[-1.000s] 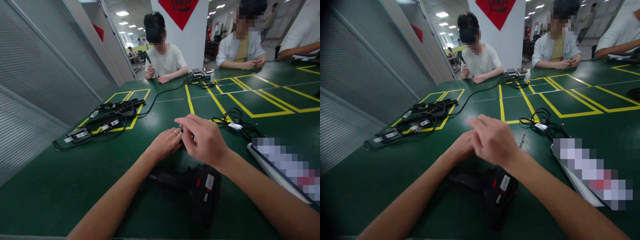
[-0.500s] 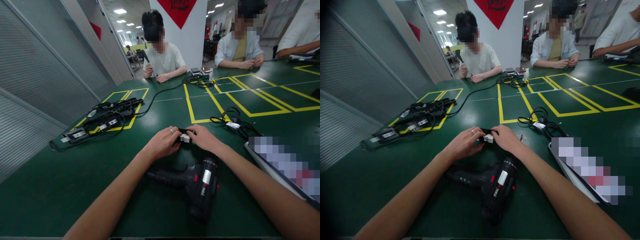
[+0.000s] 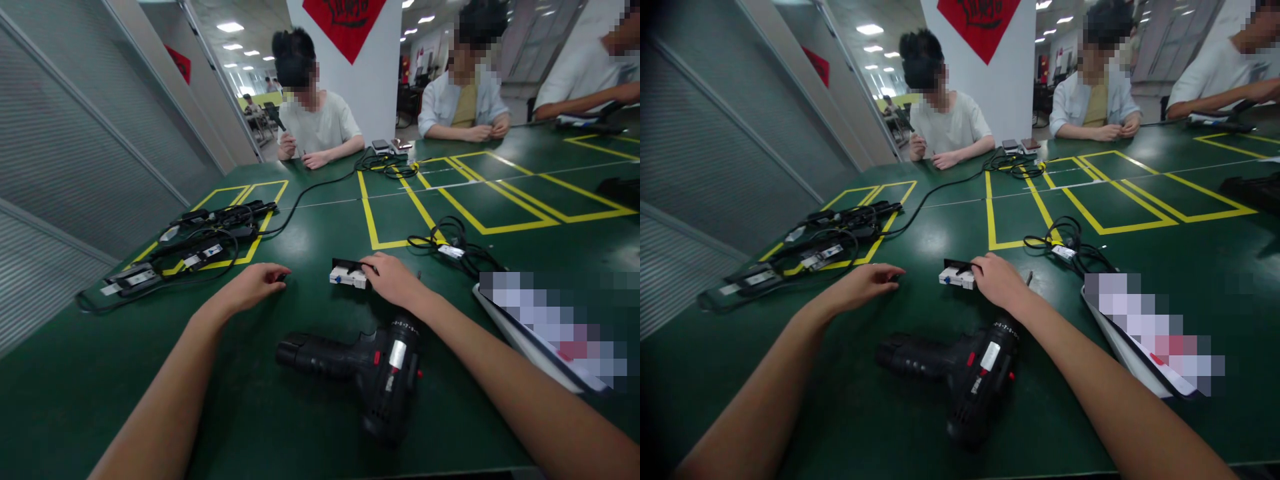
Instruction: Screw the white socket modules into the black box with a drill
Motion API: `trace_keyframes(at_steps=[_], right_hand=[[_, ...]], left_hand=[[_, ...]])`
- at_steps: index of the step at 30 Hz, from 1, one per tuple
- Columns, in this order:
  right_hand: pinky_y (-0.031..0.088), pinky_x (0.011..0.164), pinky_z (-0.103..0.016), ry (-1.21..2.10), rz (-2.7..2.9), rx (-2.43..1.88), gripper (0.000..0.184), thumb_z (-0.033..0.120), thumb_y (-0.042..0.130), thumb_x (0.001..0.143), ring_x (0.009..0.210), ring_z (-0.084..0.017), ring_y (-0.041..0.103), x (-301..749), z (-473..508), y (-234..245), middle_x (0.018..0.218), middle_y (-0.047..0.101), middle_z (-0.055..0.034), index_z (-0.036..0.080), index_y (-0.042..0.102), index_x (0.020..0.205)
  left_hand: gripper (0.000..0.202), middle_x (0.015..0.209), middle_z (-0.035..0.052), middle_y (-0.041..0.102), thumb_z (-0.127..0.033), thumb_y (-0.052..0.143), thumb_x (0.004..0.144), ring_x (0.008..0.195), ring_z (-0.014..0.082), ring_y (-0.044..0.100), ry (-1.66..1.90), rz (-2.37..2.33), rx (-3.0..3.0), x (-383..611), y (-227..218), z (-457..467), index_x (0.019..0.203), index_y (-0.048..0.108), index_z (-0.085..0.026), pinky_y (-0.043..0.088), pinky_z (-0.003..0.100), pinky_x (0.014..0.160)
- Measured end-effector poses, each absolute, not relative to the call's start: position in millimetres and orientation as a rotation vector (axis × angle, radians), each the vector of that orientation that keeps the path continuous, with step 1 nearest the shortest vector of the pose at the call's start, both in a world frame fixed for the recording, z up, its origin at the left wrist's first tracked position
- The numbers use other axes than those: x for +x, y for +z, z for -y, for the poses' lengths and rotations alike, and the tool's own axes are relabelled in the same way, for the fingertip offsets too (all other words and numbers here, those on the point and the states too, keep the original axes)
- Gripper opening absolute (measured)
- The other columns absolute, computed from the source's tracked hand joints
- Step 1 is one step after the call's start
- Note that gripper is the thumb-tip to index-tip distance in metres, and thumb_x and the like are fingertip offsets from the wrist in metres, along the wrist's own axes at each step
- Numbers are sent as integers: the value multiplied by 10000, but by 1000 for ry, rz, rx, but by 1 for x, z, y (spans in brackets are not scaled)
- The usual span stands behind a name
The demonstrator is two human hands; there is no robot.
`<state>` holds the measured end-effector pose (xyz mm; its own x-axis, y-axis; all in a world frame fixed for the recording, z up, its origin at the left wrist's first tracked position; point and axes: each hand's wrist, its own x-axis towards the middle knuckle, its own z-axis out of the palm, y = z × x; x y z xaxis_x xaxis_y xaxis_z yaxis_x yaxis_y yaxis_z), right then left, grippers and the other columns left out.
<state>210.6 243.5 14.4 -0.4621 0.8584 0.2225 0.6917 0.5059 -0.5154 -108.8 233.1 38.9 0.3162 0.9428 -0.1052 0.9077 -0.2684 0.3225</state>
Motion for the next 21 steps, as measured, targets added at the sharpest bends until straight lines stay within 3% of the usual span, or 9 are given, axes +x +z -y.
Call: trace_keyframes(at_steps=[10, 15, 21], right_hand=[[394, 778, -285, 445, 2301, -1298, 330, 300, 304, 927, 875, -165, 561, 210, -241, 15, 935, 590, -78, 199, 591, 1053], [396, 752, -286, 422, 2328, -1267, 318, 276, 298, 931, 861, -164, 560, 211, -240, 14, 939, 589, -80, 196, 569, 1078], [399, 761, -295, 426, 2331, -1228, 297, 265, 317, 926, 873, -169, 552, 210, -239, 15, 944, 590, -79, 184, 555, 1083]], left_hand=[[341, 1091, 88, 597, -326, 526, 854, 900, 234, 601, 198, -1727, 2129, -136, 30, -231, 1155, 522, -168, 496, 452, 760], [249, 1046, 78, 616, -310, 544, 844, 892, 224, 602, 185, -1690, 2182, -128, 26, -230, 1033, 584, -152, 495, 442, 760], [257, 1052, 78, 615, -300, 558, 836, 899, 228, 600, 286, -1662, 2272, -122, 27, -226, 1047, 580, -155, 491, 449, 765]])
